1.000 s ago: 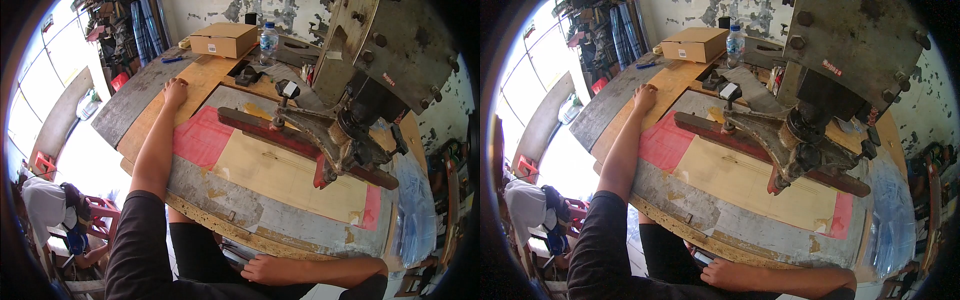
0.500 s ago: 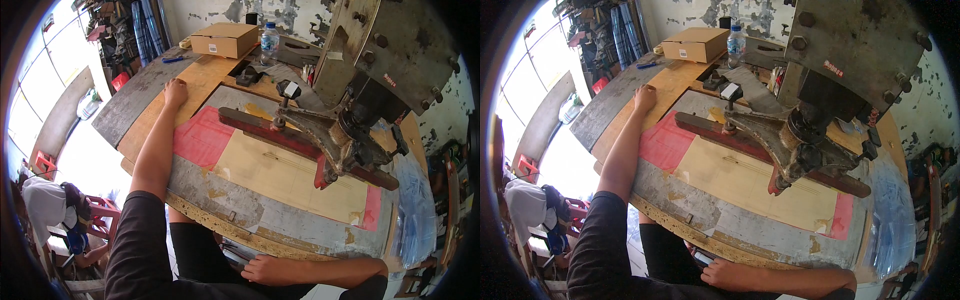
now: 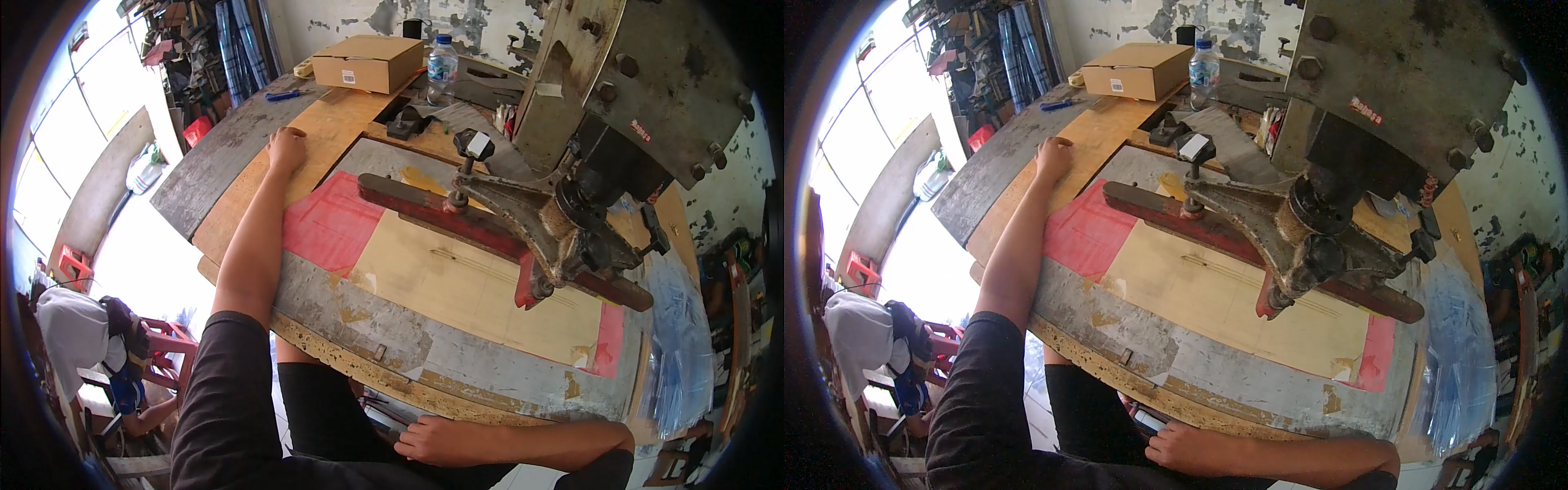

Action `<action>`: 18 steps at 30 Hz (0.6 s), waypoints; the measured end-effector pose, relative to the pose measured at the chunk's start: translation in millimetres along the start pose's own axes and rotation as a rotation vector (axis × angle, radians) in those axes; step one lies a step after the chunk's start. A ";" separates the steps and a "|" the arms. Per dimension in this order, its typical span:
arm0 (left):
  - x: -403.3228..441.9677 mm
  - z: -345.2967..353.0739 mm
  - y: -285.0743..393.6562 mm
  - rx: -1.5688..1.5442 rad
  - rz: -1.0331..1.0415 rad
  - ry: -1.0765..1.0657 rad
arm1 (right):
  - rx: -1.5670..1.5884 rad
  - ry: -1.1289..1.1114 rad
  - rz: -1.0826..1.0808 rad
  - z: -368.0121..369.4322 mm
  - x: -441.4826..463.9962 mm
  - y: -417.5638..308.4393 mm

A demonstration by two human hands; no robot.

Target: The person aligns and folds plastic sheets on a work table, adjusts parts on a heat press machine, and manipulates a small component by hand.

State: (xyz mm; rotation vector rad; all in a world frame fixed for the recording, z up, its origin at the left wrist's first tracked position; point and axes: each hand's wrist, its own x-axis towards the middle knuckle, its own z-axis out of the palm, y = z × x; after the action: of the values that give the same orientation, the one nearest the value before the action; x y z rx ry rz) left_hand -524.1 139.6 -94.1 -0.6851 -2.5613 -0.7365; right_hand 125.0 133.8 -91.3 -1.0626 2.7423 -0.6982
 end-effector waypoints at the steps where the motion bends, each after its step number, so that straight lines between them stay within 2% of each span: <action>1: 5.5 0.4 -2.5 -0.079 -0.065 0.015 | 0.001 0.000 0.000 0.2 -0.1 -0.2; 2: 9.1 1.9 -4.8 -0.159 -0.130 0.030 | -0.002 0.007 0.001 0.4 -0.4 -0.2; 8: 4.9 -6.4 -0.9 -0.298 -0.166 0.088 | -0.002 -0.008 0.013 0.8 -0.3 -0.6; 18: 4.1 -9.2 -0.9 -0.351 -0.175 0.020 | -0.005 -0.009 0.007 -1.0 -0.3 -0.5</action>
State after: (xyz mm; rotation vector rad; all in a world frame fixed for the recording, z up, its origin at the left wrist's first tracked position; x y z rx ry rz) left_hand -525.9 135.0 -85.3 -0.5542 -2.5202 -1.2639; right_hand 125.3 134.1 -90.2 -1.0537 2.7401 -0.6845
